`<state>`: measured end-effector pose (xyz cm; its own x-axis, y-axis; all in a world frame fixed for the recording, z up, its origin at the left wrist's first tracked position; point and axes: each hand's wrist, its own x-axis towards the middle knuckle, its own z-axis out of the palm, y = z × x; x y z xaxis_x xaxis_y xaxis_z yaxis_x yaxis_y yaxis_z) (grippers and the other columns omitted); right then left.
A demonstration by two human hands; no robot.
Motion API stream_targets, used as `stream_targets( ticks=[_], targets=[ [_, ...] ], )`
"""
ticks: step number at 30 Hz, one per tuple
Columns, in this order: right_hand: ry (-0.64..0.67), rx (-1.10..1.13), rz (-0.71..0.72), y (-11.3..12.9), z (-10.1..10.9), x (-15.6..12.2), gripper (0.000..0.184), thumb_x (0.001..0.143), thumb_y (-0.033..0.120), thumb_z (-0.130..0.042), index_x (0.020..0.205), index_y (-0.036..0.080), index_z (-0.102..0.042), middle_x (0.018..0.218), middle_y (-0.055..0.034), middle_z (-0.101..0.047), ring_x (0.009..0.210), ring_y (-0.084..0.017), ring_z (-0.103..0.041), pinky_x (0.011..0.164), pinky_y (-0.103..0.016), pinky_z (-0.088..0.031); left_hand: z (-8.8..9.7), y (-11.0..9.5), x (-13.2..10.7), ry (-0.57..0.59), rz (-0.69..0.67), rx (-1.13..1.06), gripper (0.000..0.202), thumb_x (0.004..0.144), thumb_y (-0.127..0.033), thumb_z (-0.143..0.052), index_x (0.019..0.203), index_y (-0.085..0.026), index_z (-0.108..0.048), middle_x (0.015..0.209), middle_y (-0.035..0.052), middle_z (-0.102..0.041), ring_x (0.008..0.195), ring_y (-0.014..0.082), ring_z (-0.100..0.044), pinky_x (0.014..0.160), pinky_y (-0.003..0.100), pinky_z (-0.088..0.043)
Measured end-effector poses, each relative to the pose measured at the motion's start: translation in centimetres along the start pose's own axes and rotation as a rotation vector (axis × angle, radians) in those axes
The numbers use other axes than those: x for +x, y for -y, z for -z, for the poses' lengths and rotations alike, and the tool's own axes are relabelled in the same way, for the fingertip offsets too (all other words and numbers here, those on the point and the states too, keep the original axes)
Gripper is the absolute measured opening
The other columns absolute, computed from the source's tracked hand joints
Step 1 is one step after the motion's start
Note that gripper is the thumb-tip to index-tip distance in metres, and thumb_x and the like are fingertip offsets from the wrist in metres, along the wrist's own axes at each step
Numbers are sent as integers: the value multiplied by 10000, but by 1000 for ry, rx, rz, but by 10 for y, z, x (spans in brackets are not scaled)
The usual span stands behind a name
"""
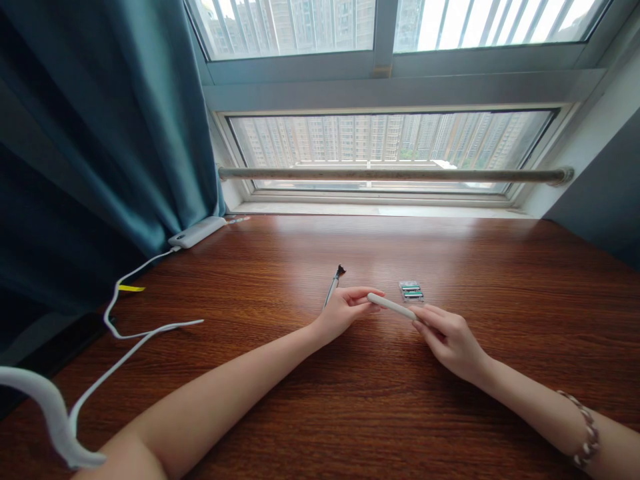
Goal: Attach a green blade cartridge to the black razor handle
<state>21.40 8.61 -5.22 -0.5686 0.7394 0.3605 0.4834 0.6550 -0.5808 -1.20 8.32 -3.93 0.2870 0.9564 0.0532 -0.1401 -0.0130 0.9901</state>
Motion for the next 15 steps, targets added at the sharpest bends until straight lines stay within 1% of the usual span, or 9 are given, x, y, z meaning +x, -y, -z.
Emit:
stream_targets(
  ticks=[3, 5, 6, 8, 11, 15],
  targets=[
    [-51, 30, -17, 0, 0, 1, 210, 851, 213, -420, 1009, 204, -557, 802, -39, -570, 696, -145, -527, 638, -250, -399, 0, 2, 1, 17, -30, -44, 298, 671, -226, -665, 941, -113, -611, 944, 90, -652, 930, 219, -593, 849, 319, -437],
    [-91, 48, -29, 1, 1, 1, 201, 851, 217, -421, 994, 198, -562, 805, -42, -573, 694, -143, -528, 635, -247, -401, 0, 4, 2, 29, -47, -131, 376, 656, -174, -679, 1008, -141, -554, 998, 99, -634, 969, 231, -580, 846, 334, -436],
    [-90, 48, -30, 1, 1, 1, 198, 851, 220, -421, 986, 196, -564, 798, -42, -573, 685, -143, -527, 631, -246, -402, 0, 5, 2, 28, -54, -176, 436, 647, -149, -685, 1049, -160, -516, 1030, 104, -621, 987, 237, -572, 843, 340, -435],
    [-46, 28, -25, 1, 1, 1, 201, 850, 226, -419, 984, 197, -565, 783, -40, -573, 671, -144, -527, 625, -248, -404, 1, 6, 3, 32, -60, -241, 533, 639, -115, -689, 1107, -194, -446, 1097, 118, -590, 1029, 248, -547, 842, 352, -432],
    [4, -23, -38, -1, 0, 0, 218, 852, 235, -409, 1008, 205, -559, 801, -42, -576, 696, -151, -537, 642, -253, -408, 3, 7, 3, 73, -46, -234, 618, 625, -88, -695, 1152, -207, -395, 1141, 140, -567, 1080, 259, -509, 859, 361, -413],
    [-49, -82, -81, -3, -1, 0, 237, 860, 258, -398, 1027, 214, -560, 832, -46, -579, 712, -155, -539, 661, -258, -407, 3, 6, 3, 125, -30, -188, 702, 591, -58, -712, 1187, -202, -370, 1132, 144, -576, 1088, 240, -503, 929, 373, -358]
  ],
)
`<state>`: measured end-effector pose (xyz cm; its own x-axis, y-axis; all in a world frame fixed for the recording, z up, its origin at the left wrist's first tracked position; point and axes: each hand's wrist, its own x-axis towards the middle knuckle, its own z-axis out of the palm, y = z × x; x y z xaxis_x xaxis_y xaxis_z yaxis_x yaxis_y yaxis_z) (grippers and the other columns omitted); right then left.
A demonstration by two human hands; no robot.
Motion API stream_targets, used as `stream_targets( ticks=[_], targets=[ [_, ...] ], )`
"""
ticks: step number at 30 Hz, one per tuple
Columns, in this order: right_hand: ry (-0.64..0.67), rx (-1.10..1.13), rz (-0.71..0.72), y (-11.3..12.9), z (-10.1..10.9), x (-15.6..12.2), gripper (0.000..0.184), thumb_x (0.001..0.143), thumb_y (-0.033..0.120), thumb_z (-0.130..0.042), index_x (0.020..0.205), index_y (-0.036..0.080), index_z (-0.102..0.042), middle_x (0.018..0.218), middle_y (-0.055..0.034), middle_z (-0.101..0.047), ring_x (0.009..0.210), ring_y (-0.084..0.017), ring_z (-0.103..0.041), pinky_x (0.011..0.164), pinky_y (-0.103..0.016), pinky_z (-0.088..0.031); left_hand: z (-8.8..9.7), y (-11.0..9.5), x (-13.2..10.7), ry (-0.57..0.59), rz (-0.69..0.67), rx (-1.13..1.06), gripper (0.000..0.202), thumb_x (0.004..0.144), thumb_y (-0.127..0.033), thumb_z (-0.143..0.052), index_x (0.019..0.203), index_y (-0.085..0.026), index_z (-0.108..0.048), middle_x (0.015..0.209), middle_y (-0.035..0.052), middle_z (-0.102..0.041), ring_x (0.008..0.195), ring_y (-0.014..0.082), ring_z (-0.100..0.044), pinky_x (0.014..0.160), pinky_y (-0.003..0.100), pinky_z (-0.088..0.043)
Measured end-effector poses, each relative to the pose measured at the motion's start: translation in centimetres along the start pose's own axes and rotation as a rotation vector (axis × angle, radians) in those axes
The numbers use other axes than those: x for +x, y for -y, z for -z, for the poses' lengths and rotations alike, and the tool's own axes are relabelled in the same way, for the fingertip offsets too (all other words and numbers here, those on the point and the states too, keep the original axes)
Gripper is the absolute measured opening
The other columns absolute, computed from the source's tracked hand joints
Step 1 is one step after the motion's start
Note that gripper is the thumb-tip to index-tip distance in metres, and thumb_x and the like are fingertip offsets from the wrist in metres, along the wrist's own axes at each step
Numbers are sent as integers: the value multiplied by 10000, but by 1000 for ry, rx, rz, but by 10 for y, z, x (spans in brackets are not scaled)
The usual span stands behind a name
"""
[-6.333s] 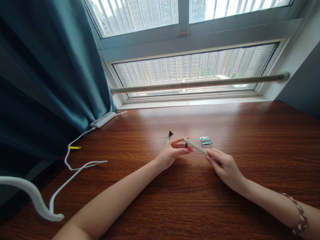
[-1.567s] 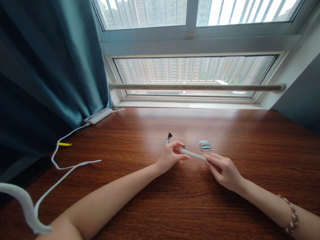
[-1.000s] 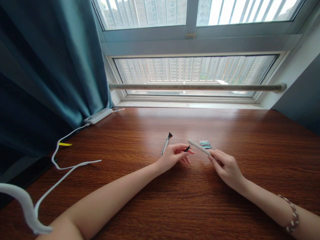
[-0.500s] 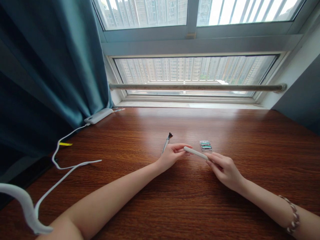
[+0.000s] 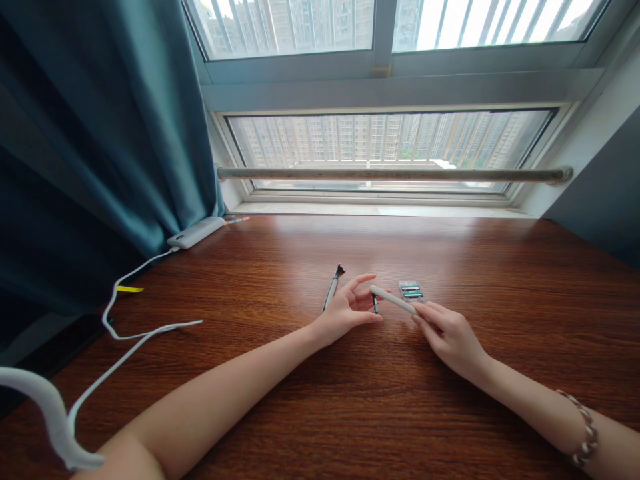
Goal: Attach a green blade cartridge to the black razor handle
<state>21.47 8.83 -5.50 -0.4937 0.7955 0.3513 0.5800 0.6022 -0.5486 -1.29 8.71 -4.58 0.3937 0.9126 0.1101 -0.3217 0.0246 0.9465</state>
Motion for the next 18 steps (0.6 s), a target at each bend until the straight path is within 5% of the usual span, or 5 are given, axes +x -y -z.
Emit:
stream_targets(
  ticks=[7, 12, 18],
  targets=[
    [44, -61, 49, 3, 1, -3, 236, 859, 242, -398, 1046, 223, -542, 731, -13, -533, 603, -126, -493, 576, -235, -376, -1, -3, 0, 20, -54, -19, 635, 678, -123, -655, 1213, -276, -348, 1354, 148, -342, 893, 221, -615, 793, 369, -478],
    [32, -142, 75, 1, 0, -4, 240, 861, 242, -397, 1052, 222, -541, 739, -10, -537, 596, -117, -489, 570, -225, -370, -2, -3, -1, 42, -27, -11, 639, 708, -134, -623, 1231, -322, -308, 1399, 135, -252, 740, 186, -653, 601, 269, -530],
    [8, -181, 100, 0, 0, -4, 251, 863, 246, -398, 1065, 222, -545, 749, -15, -550, 609, -117, -502, 574, -219, -377, -5, -4, 0, 15, -65, 2, 662, 658, -144, -674, 1213, -285, -342, 1367, 151, -312, 753, 177, -651, 705, 311, -527]
  ],
)
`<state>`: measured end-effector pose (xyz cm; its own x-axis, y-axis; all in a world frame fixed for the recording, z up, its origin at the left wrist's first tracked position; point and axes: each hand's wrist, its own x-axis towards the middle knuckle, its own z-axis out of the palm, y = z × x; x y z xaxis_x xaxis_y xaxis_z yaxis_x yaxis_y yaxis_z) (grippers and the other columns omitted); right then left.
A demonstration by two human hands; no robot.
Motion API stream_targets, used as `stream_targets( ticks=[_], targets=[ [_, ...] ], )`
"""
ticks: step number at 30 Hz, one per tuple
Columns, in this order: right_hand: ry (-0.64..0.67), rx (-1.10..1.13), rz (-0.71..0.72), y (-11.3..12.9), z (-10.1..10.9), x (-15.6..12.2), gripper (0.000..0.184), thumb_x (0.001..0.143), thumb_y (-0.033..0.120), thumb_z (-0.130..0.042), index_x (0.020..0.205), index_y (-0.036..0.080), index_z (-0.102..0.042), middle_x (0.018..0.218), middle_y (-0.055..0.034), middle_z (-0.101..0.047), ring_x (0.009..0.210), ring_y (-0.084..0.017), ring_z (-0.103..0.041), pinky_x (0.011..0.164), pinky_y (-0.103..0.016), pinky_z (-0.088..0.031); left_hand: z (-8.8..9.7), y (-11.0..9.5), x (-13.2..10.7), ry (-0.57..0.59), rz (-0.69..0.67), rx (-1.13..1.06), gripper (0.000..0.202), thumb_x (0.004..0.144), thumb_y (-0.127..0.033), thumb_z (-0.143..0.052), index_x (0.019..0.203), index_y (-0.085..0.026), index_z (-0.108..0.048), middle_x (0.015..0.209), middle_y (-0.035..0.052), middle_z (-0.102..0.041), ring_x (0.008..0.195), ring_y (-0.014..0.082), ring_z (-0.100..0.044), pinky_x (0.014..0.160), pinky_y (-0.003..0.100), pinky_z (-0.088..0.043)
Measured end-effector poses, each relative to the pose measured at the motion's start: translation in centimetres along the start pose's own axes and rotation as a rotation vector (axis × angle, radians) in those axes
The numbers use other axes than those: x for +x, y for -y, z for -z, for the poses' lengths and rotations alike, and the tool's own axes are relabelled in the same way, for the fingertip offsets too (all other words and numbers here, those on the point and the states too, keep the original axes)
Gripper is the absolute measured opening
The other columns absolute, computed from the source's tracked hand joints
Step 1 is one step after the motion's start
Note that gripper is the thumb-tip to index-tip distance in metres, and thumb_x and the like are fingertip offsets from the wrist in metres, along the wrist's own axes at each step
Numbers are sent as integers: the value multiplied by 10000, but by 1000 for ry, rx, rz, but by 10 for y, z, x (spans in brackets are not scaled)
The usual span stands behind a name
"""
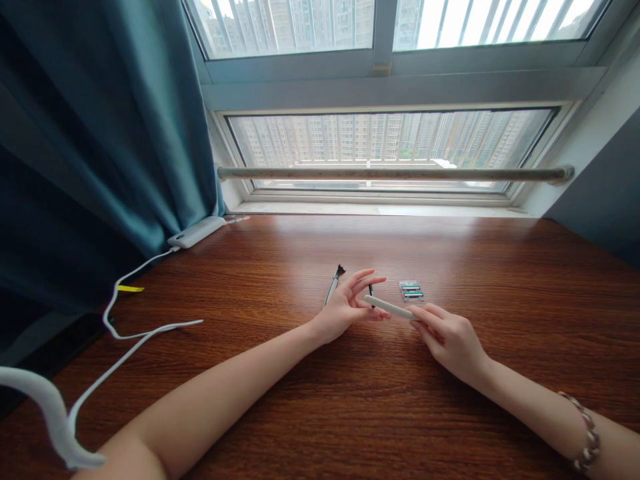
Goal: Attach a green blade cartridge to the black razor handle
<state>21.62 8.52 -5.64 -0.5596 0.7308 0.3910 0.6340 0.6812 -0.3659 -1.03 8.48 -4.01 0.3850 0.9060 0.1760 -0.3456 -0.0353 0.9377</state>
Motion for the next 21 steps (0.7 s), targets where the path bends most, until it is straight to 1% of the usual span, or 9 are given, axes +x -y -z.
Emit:
stream_targets(
  ticks=[2, 4, 7, 12, 14, 15, 17, 19, 21],
  targets=[
    [13, 0, 0, 1, 0, 0, 249, 864, 248, -394, 1057, 222, -550, 744, -17, -552, 604, -117, -504, 573, -219, -382, 0, 0, 0, -6, 3, 28, 659, 649, -141, -681, 1203, -277, -351, 1351, 149, -339, 741, 179, -651, 708, 325, -527],
    [28, 3, -1, 2, 1, 1, 252, 865, 250, -390, 1057, 223, -552, 743, -21, -557, 603, -120, -509, 575, -220, -389, 0, 0, -1, 8, 5, 49, 616, 668, -151, -664, 1193, -267, -361, 1336, 149, -361, 720, 178, -652, 687, 335, -531],
    [17, 16, 0, 3, 2, 1, 267, 866, 249, -385, 1075, 223, -549, 745, -27, -567, 610, -125, -525, 572, -220, -398, -1, -1, -2, 29, -7, 73, 555, 706, -178, -629, 1188, -264, -369, 1329, 146, -372, 693, 167, -650, 675, 343, -533],
    [14, 31, -15, 3, 2, 2, 273, 866, 248, -384, 1084, 228, -546, 765, -28, -576, 630, -130, -540, 585, -223, -404, -1, 2, -3, 14, -19, 99, 591, 718, -190, -618, 1221, -295, -326, 1346, 144, -343, 729, 167, -650, 705, 338, -522],
    [25, 31, -13, 3, 2, 2, 267, 866, 250, -384, 1075, 228, -549, 760, -27, -571, 626, -131, -536, 582, -226, -403, -1, 3, -3, -10, -9, 111, 528, 709, -205, -630, 1175, -260, -386, 1337, 146, -359, 758, 181, -649, 728, 342, -515],
    [29, 30, -12, 3, 2, 2, 263, 866, 250, -384, 1068, 226, -551, 756, -27, -569, 624, -131, -533, 581, -228, -402, 0, 4, -3, -23, 1, 124, 471, 705, -219, -635, 1131, -229, -435, 1316, 147, -389, 778, 193, -647, 744, 350, -509],
    [25, 29, -12, 3, 2, 1, 258, 864, 250, -389, 1062, 223, -552, 756, -28, -568, 630, -133, -534, 587, -229, -405, 0, 4, -2, -43, 29, 168, 367, 705, -249, -636, 1040, -167, -512, 1206, 145, -511, 826, 221, -637, 792, 373, -489],
    [2, 32, -14, 2, 1, 1, 259, 863, 249, -394, 1071, 224, -547, 769, -29, -574, 635, -133, -538, 591, -228, -409, 0, 2, -3, -43, 53, 212, 329, 716, -268, -625, 1005, -129, -548, 1016, 126, -627, 870, 238, -623, 841, 396, -462],
    [-35, 43, -19, 2, 1, 1, 261, 863, 247, -397, 1079, 224, -543, 788, -33, -579, 643, -133, -543, 589, -226, -411, -1, 1, -3, -29, 62, 225, 302, 725, -274, -615, 975, -110, -572, 895, 105, -660, 873, 241, -621, 850, 402, -456]
  ],
)
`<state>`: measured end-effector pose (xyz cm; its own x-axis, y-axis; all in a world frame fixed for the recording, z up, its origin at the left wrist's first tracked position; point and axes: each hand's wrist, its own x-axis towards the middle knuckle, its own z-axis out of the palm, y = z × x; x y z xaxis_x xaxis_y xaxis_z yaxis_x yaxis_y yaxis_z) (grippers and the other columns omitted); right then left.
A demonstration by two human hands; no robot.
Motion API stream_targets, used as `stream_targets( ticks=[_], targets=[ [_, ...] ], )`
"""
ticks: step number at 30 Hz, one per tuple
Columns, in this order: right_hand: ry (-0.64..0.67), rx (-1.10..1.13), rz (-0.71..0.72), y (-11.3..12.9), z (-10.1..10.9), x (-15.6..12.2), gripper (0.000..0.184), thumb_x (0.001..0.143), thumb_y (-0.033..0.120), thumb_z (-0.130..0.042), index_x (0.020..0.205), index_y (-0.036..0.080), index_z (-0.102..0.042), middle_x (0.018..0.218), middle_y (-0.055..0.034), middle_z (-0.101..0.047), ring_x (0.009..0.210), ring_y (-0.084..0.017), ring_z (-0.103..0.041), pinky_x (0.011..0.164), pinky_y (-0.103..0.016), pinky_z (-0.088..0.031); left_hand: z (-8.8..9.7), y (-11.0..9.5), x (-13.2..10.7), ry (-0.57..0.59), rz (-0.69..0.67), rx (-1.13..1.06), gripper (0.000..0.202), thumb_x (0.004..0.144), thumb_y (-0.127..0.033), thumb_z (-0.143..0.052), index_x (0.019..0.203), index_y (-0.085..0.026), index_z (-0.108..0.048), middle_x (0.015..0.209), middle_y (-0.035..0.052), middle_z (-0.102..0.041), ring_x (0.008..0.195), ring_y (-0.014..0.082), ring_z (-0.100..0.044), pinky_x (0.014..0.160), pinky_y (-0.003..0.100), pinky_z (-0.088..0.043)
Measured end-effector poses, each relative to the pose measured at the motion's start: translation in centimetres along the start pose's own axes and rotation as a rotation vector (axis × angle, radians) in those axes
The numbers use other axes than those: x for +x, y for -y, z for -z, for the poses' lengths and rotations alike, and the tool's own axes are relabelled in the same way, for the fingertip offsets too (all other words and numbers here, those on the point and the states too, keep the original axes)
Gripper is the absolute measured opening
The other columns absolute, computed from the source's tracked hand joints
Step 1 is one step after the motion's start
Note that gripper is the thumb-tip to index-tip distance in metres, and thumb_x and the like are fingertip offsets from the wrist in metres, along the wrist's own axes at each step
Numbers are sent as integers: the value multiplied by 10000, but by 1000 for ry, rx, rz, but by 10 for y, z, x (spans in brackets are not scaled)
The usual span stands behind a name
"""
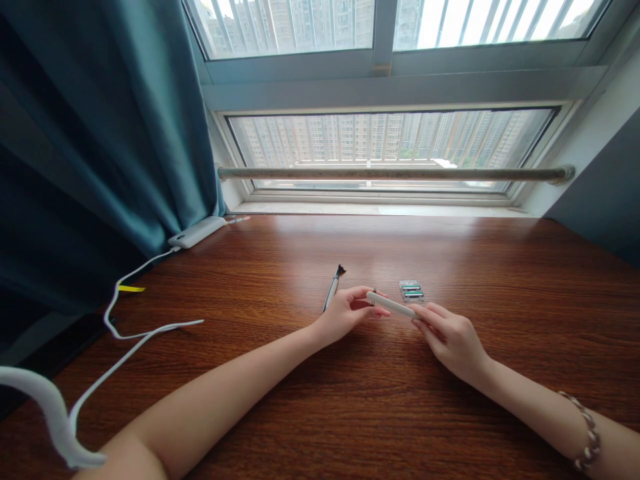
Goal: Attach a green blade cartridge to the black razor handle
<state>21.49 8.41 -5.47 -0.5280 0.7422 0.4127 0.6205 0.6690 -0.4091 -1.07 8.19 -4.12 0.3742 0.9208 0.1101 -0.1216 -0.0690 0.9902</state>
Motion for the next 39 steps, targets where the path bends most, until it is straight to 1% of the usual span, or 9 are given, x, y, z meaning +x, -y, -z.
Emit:
stream_targets(
  ticks=[3, 6, 12, 16, 20, 24, 27, 33, 39],
  targets=[
    [-53, 27, -8, 0, 0, 0, 258, 864, 244, -395, 1071, 209, -545, 788, -40, -577, 655, -137, -547, 578, -225, -410, -1, -1, 0, 18, 12, -25, 260, 729, -280, -609, 915, -98, -602, 869, 102, -658, 792, 233, -640, 786, 398, -490],
    [-53, 44, -1, 0, 0, 0, 259, 862, 242, -397, 1070, 203, -547, 776, -40, -572, 657, -138, -547, 571, -227, -408, 0, 0, 0, 13, 26, -47, 273, 727, -286, -611, 923, -96, -615, 809, 96, -666, 747, 228, -646, 763, 401, -497],
    [-10, 71, 30, 1, 2, 0, 283, 857, 230, -394, 1096, 211, -545, 752, -33, -575, 609, -128, -544, 562, -226, -423, 2, 2, 1, -91, 27, -37, 333, 658, -287, -671, 945, -123, -635, 895, 81, -672, 846, 226, -626, 838, 378, -472],
    [24, 129, 39, 1, 2, 1, 302, 860, 221, -386, 1130, 215, -522, 852, -54, -603, 714, -148, -583, 649, -238, -458, 2, -2, 2, -154, 9, 23, 303, 637, -272, -683, 898, -118, -665, 990, 91, -654, 925, 232, -594, 874, 360, -454],
    [-14, 184, 24, 0, 2, 2, 298, 862, 208, -389, 1132, 218, -513, 927, -65, -605, 815, -166, -584, 717, -258, -458, 1, -4, 2, -117, -56, -16, 288, 652, -214, -673, 924, -122, -652, 1083, 103, -612, 1027, 244, -543, 934, 382, -408],
    [34, 160, 26, 0, 2, 2, 305, 856, 212, -401, 1140, 221, -513, 884, -60, -611, 763, -163, -590, 695, -256, -465, 2, -2, 3, -73, -93, -121, 344, 668, -152, -662, 1006, -128, -602, 1118, 121, -588, 1058, 250, -527, 957, 414, -377],
    [46, 126, 18, 0, 2, 1, 312, 856, 217, -398, 1146, 216, -512, 847, -60, -612, 733, -161, -592, 683, -253, -469, 4, 1, 5, -75, -89, -205, 438, 631, -117, -690, 1049, -149, -564, 1120, 118, -588, 1079, 258, -512, 958, 428, -365],
    [58, 109, 4, 0, 1, 0, 312, 861, 223, -392, 1151, 229, -507, 845, -54, -605, 718, -156, -584, 675, -253, -465, 4, 0, 5, -89, -71, -260, 453, 602, -114, -713, 1023, -159, -552, 1127, 128, -581, 1077, 276, -511, 922, 430, -382],
    [59, 122, -8, 1, 2, 0, 301, 861, 226, -396, 1136, 229, -518, 846, -52, -603, 720, -158, -580, 680, -259, -458, 4, -4, 4, -68, -71, -235, 495, 624, -108, -694, 1075, -170, -500, 1200, 158, -520, 1060, 288, -521, 867, 413, -417]
  ],
)
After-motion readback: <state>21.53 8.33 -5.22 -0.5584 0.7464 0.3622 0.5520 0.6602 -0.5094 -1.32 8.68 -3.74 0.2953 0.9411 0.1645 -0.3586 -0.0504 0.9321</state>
